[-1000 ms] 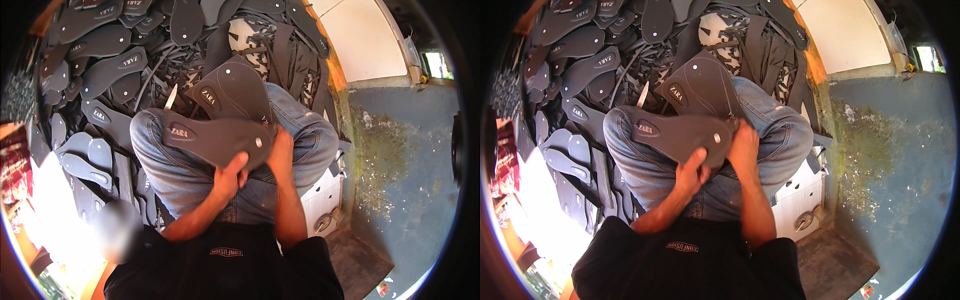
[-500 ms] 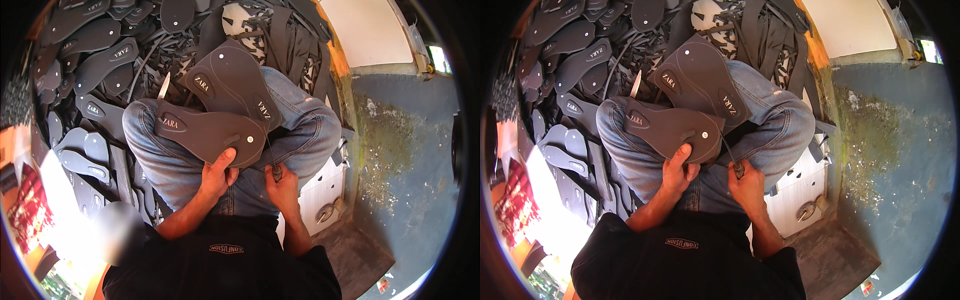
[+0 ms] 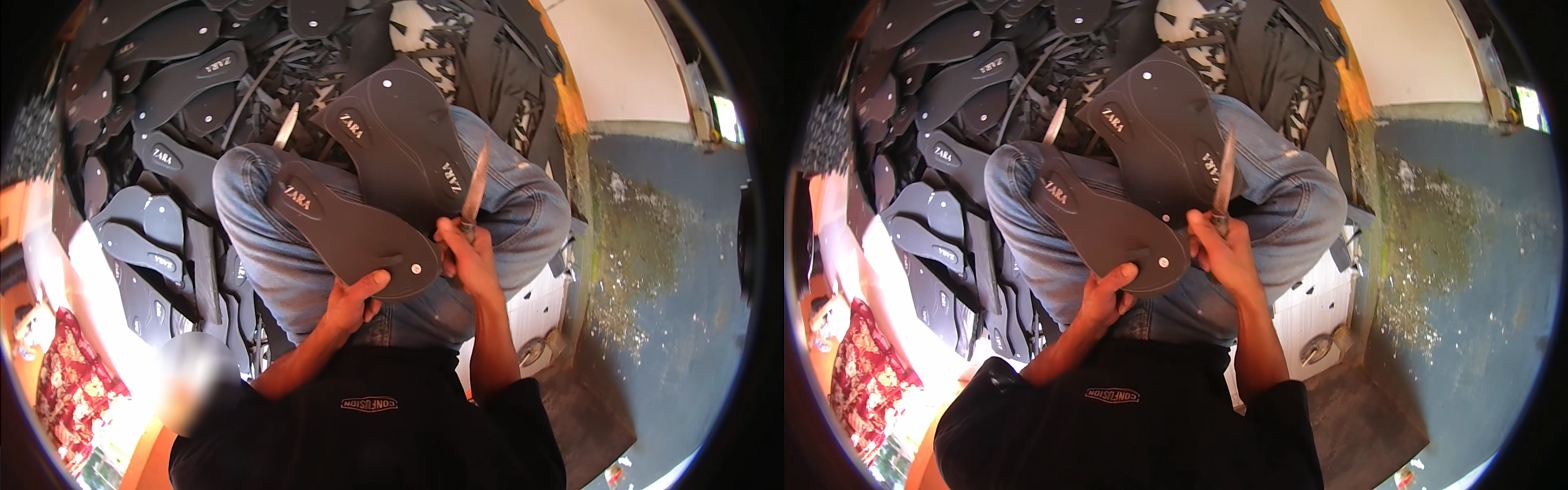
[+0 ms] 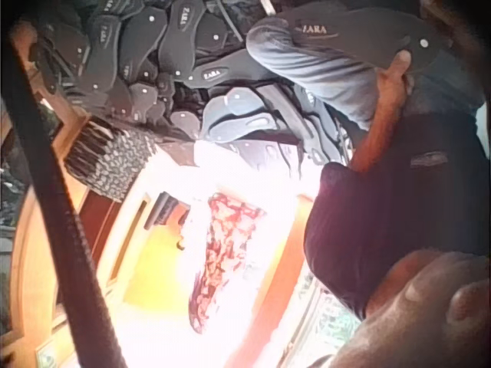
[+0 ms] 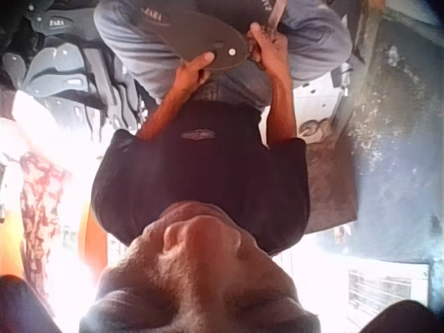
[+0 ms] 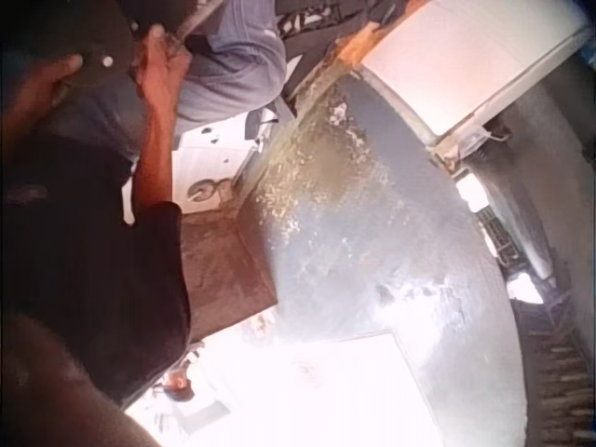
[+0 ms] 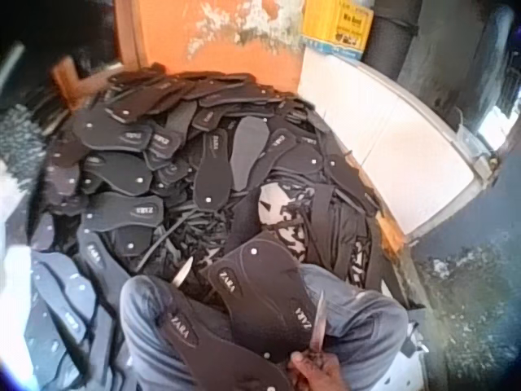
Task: The person cuts individual shoe insoles from a larger pre-printed sheet using a knife while sitting on the floor.
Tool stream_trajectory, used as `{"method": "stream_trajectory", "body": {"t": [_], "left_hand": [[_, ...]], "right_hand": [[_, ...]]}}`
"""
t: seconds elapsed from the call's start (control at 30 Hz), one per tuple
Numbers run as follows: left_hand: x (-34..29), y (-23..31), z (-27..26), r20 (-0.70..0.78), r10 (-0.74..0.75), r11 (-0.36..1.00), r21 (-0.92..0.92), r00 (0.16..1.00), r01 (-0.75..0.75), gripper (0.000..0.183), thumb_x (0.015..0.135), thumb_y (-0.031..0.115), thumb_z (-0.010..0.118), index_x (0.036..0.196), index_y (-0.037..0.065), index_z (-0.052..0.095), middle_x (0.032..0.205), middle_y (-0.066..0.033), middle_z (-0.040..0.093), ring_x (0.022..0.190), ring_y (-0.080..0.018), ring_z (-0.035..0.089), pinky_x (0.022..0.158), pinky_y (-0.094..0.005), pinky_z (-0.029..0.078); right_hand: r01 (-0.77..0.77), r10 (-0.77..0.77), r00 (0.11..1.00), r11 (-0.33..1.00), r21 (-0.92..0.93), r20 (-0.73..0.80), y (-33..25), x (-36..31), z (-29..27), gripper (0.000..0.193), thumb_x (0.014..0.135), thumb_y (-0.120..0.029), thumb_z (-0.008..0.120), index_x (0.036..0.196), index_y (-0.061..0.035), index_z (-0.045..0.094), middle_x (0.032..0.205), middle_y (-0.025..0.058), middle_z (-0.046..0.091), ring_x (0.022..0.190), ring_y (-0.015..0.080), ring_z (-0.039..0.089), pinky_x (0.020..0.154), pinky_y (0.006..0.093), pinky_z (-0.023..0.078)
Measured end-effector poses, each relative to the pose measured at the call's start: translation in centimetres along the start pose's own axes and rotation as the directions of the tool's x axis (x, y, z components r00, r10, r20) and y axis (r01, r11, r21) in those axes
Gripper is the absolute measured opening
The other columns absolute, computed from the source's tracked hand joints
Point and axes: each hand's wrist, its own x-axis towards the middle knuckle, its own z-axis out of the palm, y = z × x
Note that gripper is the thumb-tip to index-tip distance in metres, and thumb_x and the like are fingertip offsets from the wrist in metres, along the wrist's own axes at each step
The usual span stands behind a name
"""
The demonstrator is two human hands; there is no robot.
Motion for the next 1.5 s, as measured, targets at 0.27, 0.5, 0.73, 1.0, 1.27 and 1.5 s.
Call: {"method": "stream_trajectory", "body": {"t": [0.27, 0.5, 0.73, 1.0, 1.27, 1.5], "left_hand": [[2.3, 8.8, -3.2, -0.258, 0.147, 0.947, -0.241, 0.955, -0.211, 0.031, 0.093, 0.027, 0.054, 0.111, 0.002, 0.054, 0.095, -0.0122, 0.064, 0.085, -0.023, 0.065, 0.074, -0.034, 0.055], [2.6, 10.7, -0.7, -0.096, 0.042, 0.995, 0.091, 0.995, -0.033, 0.021, 0.09, 0.021, 0.059, 0.092, 0.0, 0.059, 0.079, -0.0066, 0.065, 0.064, -0.0133, 0.064, 0.058, -0.025, 0.054], [2.0, 10.1, 1.6, -0.034, 0.007, 0.984, 0.18, 0.999, -0.001, 0.021, 0.089, 0.022, 0.06, 0.084, 0.002, 0.058, 0.07, -0.0064, 0.063, 0.057, -0.0113, 0.061, 0.051, -0.0222, 0.05], [2.1, 10.1, 1.2, 0.027, -0.051, 0.95, 0.31, 0.998, 0.04, 0.024, 0.086, 0.023, 0.066, 0.091, 0.0, 0.063, 0.078, -0.0043, 0.065, 0.066, -0.0093, 0.061, 0.06, -0.0226, 0.049], [2.7, 9.6, 2.5, 0.128, -0.087, 0.927, 0.374, 0.988, 0.033, 0.033, 0.087, 0.027, 0.065, 0.101, -0.002, 0.062, 0.086, -0.0074, 0.066, 0.072, -0.0106, 0.062, 0.06, -0.0224, 0.05], [6.6, 8.2, 1.1, 0.104, 0.177, 0.923, 0.329, 0.979, -0.202, 0.035, 0.091, 0.031, 0.056, 0.108, 0.001, 0.056, 0.09, -0.007, 0.062, 0.083, -0.0121, 0.06, 0.068, -0.0249, 0.051]], "right_hand": [[-0.028, 0.054, 0.976, 0.992, -0.124, 0.212, 2.2, -5.4, 1.0, 0.025, 0.086, -0.024, 0.067, 0.076, -0.0029, 0.06, 0.058, -0.0052, 0.044, 0.057, 0.0029, 0.039, 0.051, 0.0213, 0.031], [0.27, -0.328, 0.945, 0.798, -0.54, -0.013, 1.6, -4.7, 2.8, 0.035, 0.086, -0.028, 0.065, 0.067, -0.0004, 0.055, 0.047, 0.0072, 0.047, 0.04, 0.0207, 0.046, 0.043, 0.0334, 0.037], [0.219, -0.292, 0.956, 0.761, -0.61, -0.021, 2.9, -4.8, 2.4, 0.04, 0.086, -0.03, 0.064, 0.062, -0.0014, 0.05, 0.046, 0.0137, 0.046, 0.042, 0.0341, 0.05, 0.043, 0.0393, 0.038], [0.25, -0.298, 0.954, 0.72, -0.647, 0.037, 1.5, -3.3, 2.7, 0.028, 0.083, -0.02, 0.063, 0.066, -0.001, 0.053, 0.051, 0.017, 0.051, 0.053, 0.0408, 0.053, 0.049, 0.0421, 0.041], [0.1, -0.088, 0.992, 0.985, -0.138, 0.09, -2.9, 1.7, 2.1, 0.021, 0.084, -0.02, 0.064, 0.074, -0.0017, 0.059, 0.051, 0.0004, 0.05, 0.045, 0.0089, 0.046, 0.043, 0.0273, 0.036], [0.136, -0.133, 0.99, 0.989, 0.058, -0.053, -6.3, 1.8, 0.8, 0.021, 0.087, -0.022, 0.065, 0.08, -0.0031, 0.059, 0.057, -0.0042, 0.045, 0.042, 0.0037, 0.038, 0.036, 0.0215, 0.027]]}}
